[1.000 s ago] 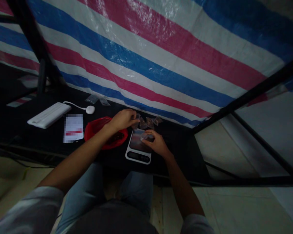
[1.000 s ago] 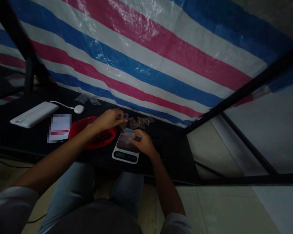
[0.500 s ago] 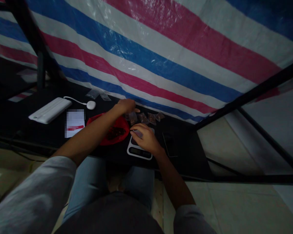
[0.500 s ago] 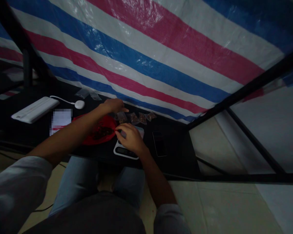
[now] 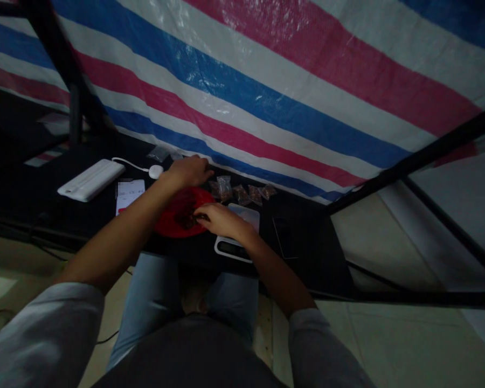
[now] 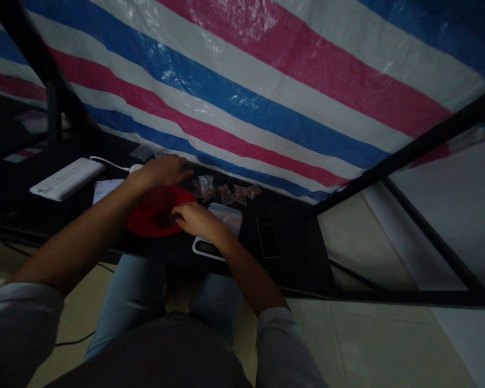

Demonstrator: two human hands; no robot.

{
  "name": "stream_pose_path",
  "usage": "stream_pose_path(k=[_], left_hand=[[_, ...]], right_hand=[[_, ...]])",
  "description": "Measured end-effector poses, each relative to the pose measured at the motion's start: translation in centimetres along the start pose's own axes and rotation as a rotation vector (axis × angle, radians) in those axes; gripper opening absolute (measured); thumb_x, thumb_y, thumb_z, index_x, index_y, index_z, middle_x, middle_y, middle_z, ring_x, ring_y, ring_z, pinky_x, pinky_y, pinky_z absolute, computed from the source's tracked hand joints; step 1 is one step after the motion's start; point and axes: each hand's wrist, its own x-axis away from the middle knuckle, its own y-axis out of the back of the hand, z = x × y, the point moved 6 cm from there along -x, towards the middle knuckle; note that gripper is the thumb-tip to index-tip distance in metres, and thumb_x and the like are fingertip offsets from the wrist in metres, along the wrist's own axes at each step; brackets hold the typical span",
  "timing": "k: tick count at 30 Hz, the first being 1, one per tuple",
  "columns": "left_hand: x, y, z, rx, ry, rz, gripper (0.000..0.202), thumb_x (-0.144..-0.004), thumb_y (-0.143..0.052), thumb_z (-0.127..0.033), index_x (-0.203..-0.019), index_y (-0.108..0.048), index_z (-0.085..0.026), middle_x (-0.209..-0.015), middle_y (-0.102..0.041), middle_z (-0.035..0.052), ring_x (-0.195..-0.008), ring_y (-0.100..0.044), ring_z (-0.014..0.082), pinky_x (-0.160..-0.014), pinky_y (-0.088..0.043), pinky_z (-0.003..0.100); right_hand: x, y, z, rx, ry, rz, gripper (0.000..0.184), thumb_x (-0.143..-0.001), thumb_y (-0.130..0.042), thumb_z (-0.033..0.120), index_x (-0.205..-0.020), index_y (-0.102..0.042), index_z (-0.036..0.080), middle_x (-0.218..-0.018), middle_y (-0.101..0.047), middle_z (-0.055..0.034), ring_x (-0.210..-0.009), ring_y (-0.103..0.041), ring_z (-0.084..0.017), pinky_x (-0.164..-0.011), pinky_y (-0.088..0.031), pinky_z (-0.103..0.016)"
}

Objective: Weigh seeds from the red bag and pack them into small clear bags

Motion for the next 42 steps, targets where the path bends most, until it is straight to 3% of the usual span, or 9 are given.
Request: stream_pose_path(k=[4,8,11,15,22,29,35,38,42], left_hand=[[4.5,-1.1,5.1,-0.086,0.199,0.151,0.082,-0.089,-0.064,-0.066,-0.136,-0.059,0.001,-0.138,-0.060,0.0380,-0.122,-0.063,0.0497,-0.099,-0.051,0.060],[7.7,-4.2,6.0,0.010,0.197,0.328,0.083,-0.084,-0.075,-0.051,-0.143,-0.049,0.000,-0.135,-0.063,0.0363,-0.119,-0.067,0.0457,-0.094,-0.055,0.050],[8.7,-5.9,4.9,0.119,0.077,0.357,0.080,-0.085,-0.072,-0.028,-0.154,-0.036,-0.007,-0.141,-0.064,0.0265,-0.121,-0.069,0.0332,-0.094,-0.055,0.036],[8.9,-6.3,4.3,0.264,-0.065,0.280,0.073,-0.088,-0.055,-0.019,-0.158,-0.035,-0.014,-0.148,-0.062,0.0157,-0.127,-0.067,0.0240,-0.099,-0.054,0.026],[8.9,-5.1,5.0,0.332,-0.162,0.086,0.089,-0.077,-0.054,-0.017,-0.162,-0.029,-0.006,-0.163,-0.045,0.0172,-0.147,-0.049,0.0261,-0.122,-0.039,0.032],[11.0,-5.6,5.6,0.103,0.030,0.123,0.080,-0.080,-0.051,-0.007,-0.159,-0.038,-0.007,-0.151,-0.053,0.0220,-0.131,-0.062,0.0309,-0.109,-0.052,0.037],[13.2,-3.5,2.0,0.042,-0.088,-0.259,0.051,-0.091,-0.059,-0.022,-0.141,-0.059,-0.010,-0.143,-0.058,0.0227,-0.131,-0.056,0.0395,-0.107,-0.051,0.050],[13.1,-4.6,0.0,0.206,-0.203,-0.192,0.032,-0.099,-0.047,-0.019,-0.123,-0.068,-0.015,-0.123,-0.070,0.0158,-0.110,-0.069,0.0285,-0.097,-0.055,0.038],[11.3,-7.1,-0.2,0.188,-0.117,-0.063,0.031,-0.099,-0.049,-0.019,-0.123,-0.069,-0.015,-0.124,-0.072,0.0162,-0.112,-0.071,0.0298,-0.093,-0.055,0.037]], right_hand=[[-1.1,-0.5,-1.3,0.198,-0.139,0.052,0.028,-0.092,-0.075,0.029,-0.113,-0.071,0.011,-0.118,-0.073,-0.0170,-0.112,-0.069,-0.028,-0.095,-0.054,-0.037],[-2.2,-1.3,-1.8,0.228,-0.194,0.066,0.050,-0.085,-0.082,0.045,-0.119,-0.068,0.010,-0.125,-0.069,-0.0205,-0.114,-0.067,-0.032,-0.095,-0.055,-0.041],[-3.1,-1.9,-1.5,0.225,-0.154,0.093,0.033,-0.087,-0.081,0.032,-0.112,-0.070,0.013,-0.122,-0.071,-0.0168,-0.115,-0.068,-0.028,-0.095,-0.054,-0.037],[-3.3,-1.5,-1.4,0.190,-0.132,0.137,0.007,-0.090,-0.074,0.014,-0.097,-0.073,0.014,-0.109,-0.077,-0.0139,-0.105,-0.072,-0.025,-0.089,-0.054,-0.032],[-3.3,-1.3,-0.6,0.165,-0.156,0.157,0.029,-0.085,-0.079,0.023,-0.111,-0.072,0.012,-0.117,-0.076,-0.0162,-0.107,-0.072,-0.026,-0.087,-0.054,-0.030],[-3.6,-1.7,-0.6,0.108,-0.116,0.188,0.013,-0.092,-0.066,0.008,-0.097,-0.077,0.014,-0.103,-0.080,-0.0105,-0.097,-0.073,-0.020,-0.080,-0.048,-0.025],[-3.3,-0.8,-1.2,0.078,-0.103,0.156,0.022,-0.088,-0.068,0.004,-0.105,-0.078,0.014,-0.112,-0.080,-0.0123,-0.107,-0.074,-0.022,-0.087,-0.050,-0.026],[-3.0,0.1,-1.3,0.013,-0.113,0.100,0.025,-0.088,-0.067,0.002,-0.106,-0.079,0.013,-0.111,-0.081,-0.0124,-0.106,-0.074,-0.022,-0.088,-0.051,-0.026],[-1.7,2.1,-1.5,-0.033,-0.168,0.039,0.025,-0.089,-0.068,0.002,-0.107,-0.080,0.014,-0.109,-0.081,-0.0113,-0.099,-0.076,-0.021,-0.086,-0.053,-0.027]])
